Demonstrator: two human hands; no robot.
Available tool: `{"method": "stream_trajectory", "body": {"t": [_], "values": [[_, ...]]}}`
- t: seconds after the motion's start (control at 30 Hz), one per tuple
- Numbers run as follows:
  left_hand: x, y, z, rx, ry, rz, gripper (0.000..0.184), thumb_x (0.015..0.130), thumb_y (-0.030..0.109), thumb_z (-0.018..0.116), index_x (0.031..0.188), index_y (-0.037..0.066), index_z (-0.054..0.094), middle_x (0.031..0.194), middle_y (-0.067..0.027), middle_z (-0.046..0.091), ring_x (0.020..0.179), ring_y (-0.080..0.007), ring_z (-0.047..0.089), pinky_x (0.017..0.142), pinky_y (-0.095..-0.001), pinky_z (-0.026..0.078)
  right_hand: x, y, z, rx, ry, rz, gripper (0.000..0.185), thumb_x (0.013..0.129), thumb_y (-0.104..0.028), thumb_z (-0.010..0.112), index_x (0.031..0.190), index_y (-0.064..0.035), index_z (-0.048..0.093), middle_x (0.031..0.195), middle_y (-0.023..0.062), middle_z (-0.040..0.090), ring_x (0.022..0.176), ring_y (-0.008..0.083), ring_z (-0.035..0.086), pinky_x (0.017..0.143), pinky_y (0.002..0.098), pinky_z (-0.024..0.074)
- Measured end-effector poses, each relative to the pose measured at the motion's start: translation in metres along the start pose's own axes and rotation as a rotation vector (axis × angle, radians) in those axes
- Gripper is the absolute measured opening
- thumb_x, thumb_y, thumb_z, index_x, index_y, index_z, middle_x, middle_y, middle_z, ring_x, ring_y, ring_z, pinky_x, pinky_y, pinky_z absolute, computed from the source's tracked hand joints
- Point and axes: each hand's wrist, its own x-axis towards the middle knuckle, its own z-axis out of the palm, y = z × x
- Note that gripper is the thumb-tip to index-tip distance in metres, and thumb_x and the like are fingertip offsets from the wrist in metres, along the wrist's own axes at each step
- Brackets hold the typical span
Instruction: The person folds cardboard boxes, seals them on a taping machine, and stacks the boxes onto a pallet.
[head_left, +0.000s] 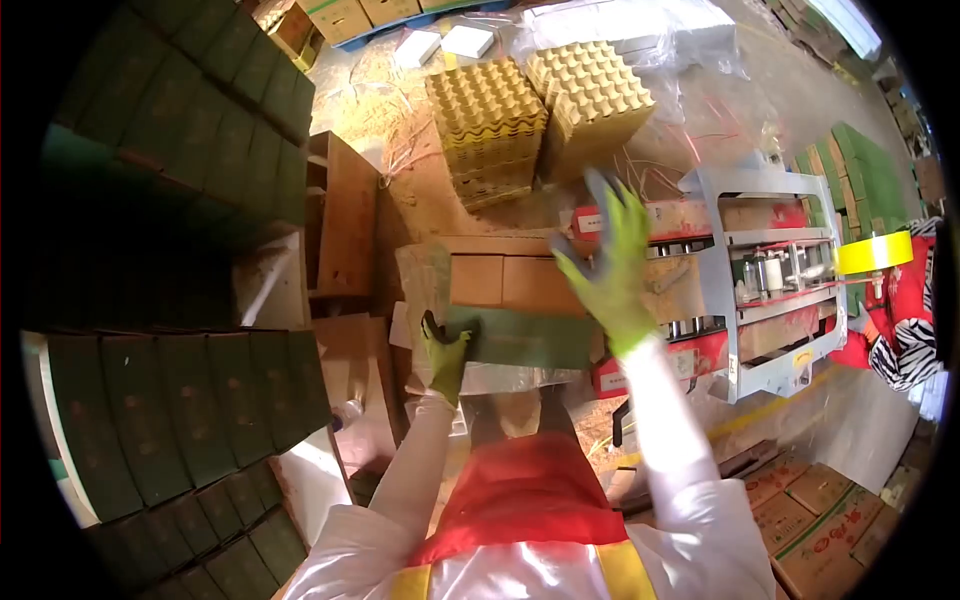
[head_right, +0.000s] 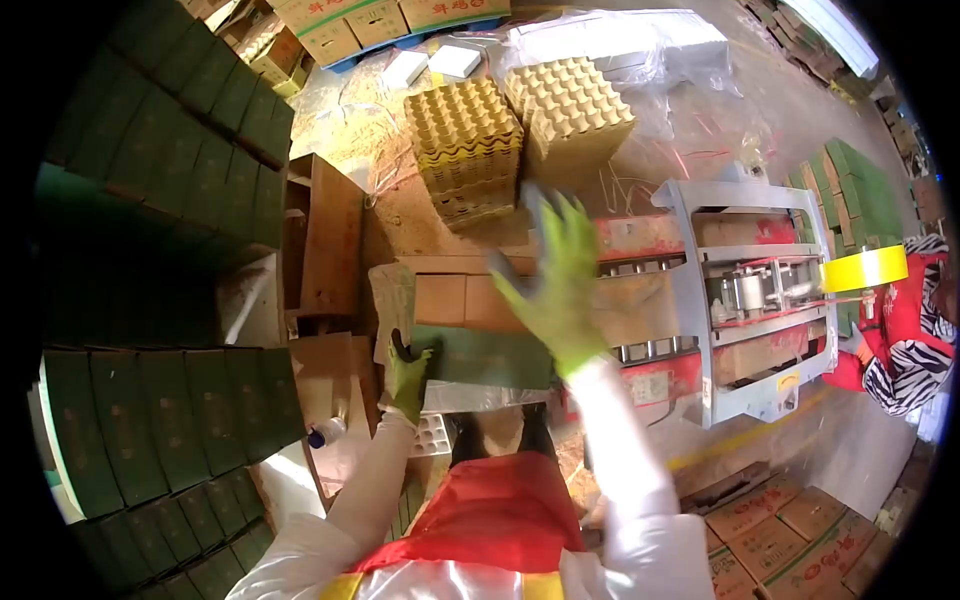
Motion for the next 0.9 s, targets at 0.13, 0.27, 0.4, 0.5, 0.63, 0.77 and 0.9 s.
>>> {"method": "stream_trajectory", "body": {"t": [0.13,0.27,0.4,0.5,0.63,0.77,0.9], "values": [[-0.012,0.034,-0.002,-0.195,-0.233,-0.217,0.079,0.074,-0.001,0.068,0.144,0.002,0.032,0.130,-0.0150,0.052,0.114,-0.0209,0.053,0.092,-0.0327,0.048,-0.063,-0.004,0.095,-0.208,-0.489,-0.134,0.057,0.087,-0.039,0.059,0.128,-0.0009,0.050,0.132,0.0229,0.046,0.124,0.0406,0.041,0.108,0.0515,0.0278],[-0.066,0.037,0.065,0.082,-0.157,0.038,0.071,0.080,-0.005,0.058,0.145,0.003,0.031,0.127,-0.0156,0.055,0.113,-0.0223,0.055,0.096,-0.0323,0.046,-0.177,0.026,0.067,-0.243,-0.490,0.060,0.057,0.080,-0.031,0.067,0.126,-0.0030,0.050,0.134,0.0201,0.045,0.129,0.0388,0.037,0.111,0.0496,0.0261],[-0.066,0.061,0.067,-0.132,-0.539,-0.037,0.055,0.084,0.002,0.056,0.138,0.002,0.044,0.119,-0.0140,0.061,0.108,-0.0232,0.059,0.089,-0.0354,0.050,-0.138,0.018,0.050,-0.205,-0.345,0.154,0.054,0.079,-0.027,0.068,0.123,-0.0026,0.052,0.126,0.0206,0.051,0.121,0.0380,0.044,0.104,0.0473,0.0321],[-0.051,0.083,0.005,-0.084,-0.507,0.115,0.054,0.085,0.004,0.057,0.137,0.002,0.044,0.120,-0.0132,0.060,0.108,-0.0229,0.058,0.090,-0.0347,0.049,-0.052,-0.120,0.052,0.289,-0.309,-0.045,0.063,0.073,-0.022,0.073,0.128,-0.0015,0.049,0.126,0.0176,0.053,0.118,0.0369,0.047,0.100,0.0456,0.0362],[-0.057,0.167,-0.148,-0.232,-0.140,0.267,0.053,0.085,0.006,0.059,0.136,0.002,0.045,0.121,-0.0122,0.060,0.109,-0.0224,0.057,0.090,-0.0337,0.048,0.023,-0.374,-0.002,0.752,-0.103,-0.721,0.090,0.072,-0.051,0.072,0.138,0.0013,0.040,0.135,0.0194,0.048,0.129,0.0375,0.041,0.108,0.0531,0.0273],[-0.083,0.235,-0.277,-0.365,0.223,0.473,0.053,0.085,0.009,0.061,0.135,0.001,0.046,0.122,-0.0112,0.059,0.109,-0.0219,0.056,0.091,-0.0327,0.047,0.013,-0.540,-0.005,0.893,-0.091,-0.821,0.058,0.076,-0.046,0.067,0.112,-0.0011,0.059,0.111,0.0170,0.059,0.113,0.0343,0.052,0.107,0.0531,0.0274],[-0.090,0.250,-0.323,-0.533,0.364,0.527,0.053,0.086,0.011,0.063,0.134,0.001,0.046,0.123,-0.0102,0.058,0.110,-0.0214,0.056,0.092,-0.0317,0.046,0.027,-0.570,0.007,1.063,-0.029,-0.751,0.015,0.077,-0.021,0.063,0.068,-0.0098,0.062,0.068,0.0078,0.060,0.071,0.0288,0.060,0.077,0.0436,0.0433]]}}
